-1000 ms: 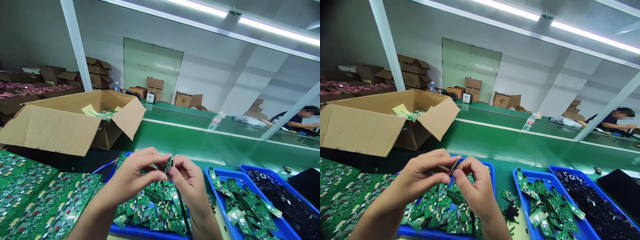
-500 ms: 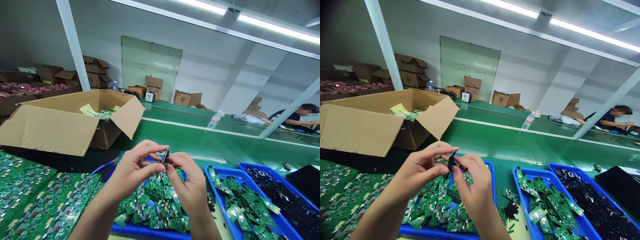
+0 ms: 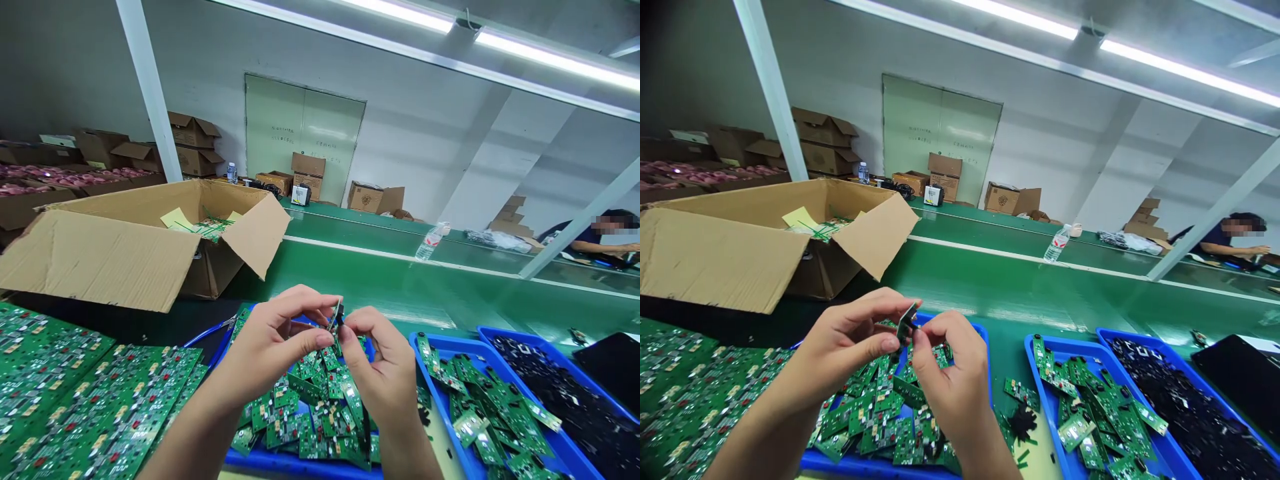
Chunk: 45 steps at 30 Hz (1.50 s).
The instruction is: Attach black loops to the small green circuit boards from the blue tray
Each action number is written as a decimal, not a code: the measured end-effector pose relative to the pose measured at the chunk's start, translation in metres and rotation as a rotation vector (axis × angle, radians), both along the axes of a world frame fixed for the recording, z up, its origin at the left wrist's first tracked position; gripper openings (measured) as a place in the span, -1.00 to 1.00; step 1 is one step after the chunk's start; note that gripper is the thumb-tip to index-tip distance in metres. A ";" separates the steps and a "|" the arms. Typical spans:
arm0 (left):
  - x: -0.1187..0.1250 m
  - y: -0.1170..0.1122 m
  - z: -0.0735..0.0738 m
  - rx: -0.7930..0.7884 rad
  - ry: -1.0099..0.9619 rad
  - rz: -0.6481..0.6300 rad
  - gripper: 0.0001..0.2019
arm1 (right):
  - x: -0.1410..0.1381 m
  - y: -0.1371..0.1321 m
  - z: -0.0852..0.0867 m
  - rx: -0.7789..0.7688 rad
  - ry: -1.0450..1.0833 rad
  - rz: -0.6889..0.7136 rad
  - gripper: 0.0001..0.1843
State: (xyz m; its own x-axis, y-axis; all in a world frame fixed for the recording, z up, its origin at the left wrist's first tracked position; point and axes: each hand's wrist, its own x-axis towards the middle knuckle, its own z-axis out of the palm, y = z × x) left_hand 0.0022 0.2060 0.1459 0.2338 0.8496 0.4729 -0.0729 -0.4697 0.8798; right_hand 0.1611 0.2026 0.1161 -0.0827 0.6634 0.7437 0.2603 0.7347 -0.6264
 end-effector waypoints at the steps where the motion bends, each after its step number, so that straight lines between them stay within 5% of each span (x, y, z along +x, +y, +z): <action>1: 0.000 0.000 0.000 -0.014 -0.009 -0.033 -0.77 | 0.001 0.002 0.000 0.011 -0.002 -0.004 -0.84; 11: 0.000 0.003 -0.001 -0.059 0.153 -0.117 -0.76 | 0.009 0.015 0.004 0.249 -0.069 -0.213 -0.87; 15: -0.004 0.004 0.000 -0.026 0.187 -0.183 -0.75 | 0.013 0.017 -0.001 0.247 -0.011 -0.190 -0.88; 19: -0.006 0.002 0.004 -0.036 0.176 -0.295 -0.66 | 0.024 0.020 -0.004 0.215 -0.007 -0.045 -0.60; 22: -0.007 0.002 0.005 -0.018 0.210 -0.292 -0.64 | 0.031 0.020 -0.001 0.265 -0.103 0.056 -0.69; 29: -0.007 0.004 0.001 -0.004 0.296 -0.269 -0.63 | 0.028 0.021 0.004 0.436 -0.136 -0.089 -0.79; 36: -0.009 0.006 0.004 -0.042 0.342 -0.385 -0.67 | 0.024 0.022 0.001 0.594 -0.190 -0.083 -0.68; 40: -0.012 0.004 -0.001 0.135 0.346 -0.060 -0.76 | 0.024 0.022 -0.002 0.546 -0.003 -0.096 -0.42; 43: -0.013 0.004 -0.004 0.420 0.392 0.239 -0.69 | 0.029 0.018 -0.001 0.450 0.177 -0.174 -0.67; 45: -0.012 0.004 -0.006 0.536 0.427 0.294 -0.65 | 0.031 0.014 0.000 0.321 0.141 -0.129 -0.80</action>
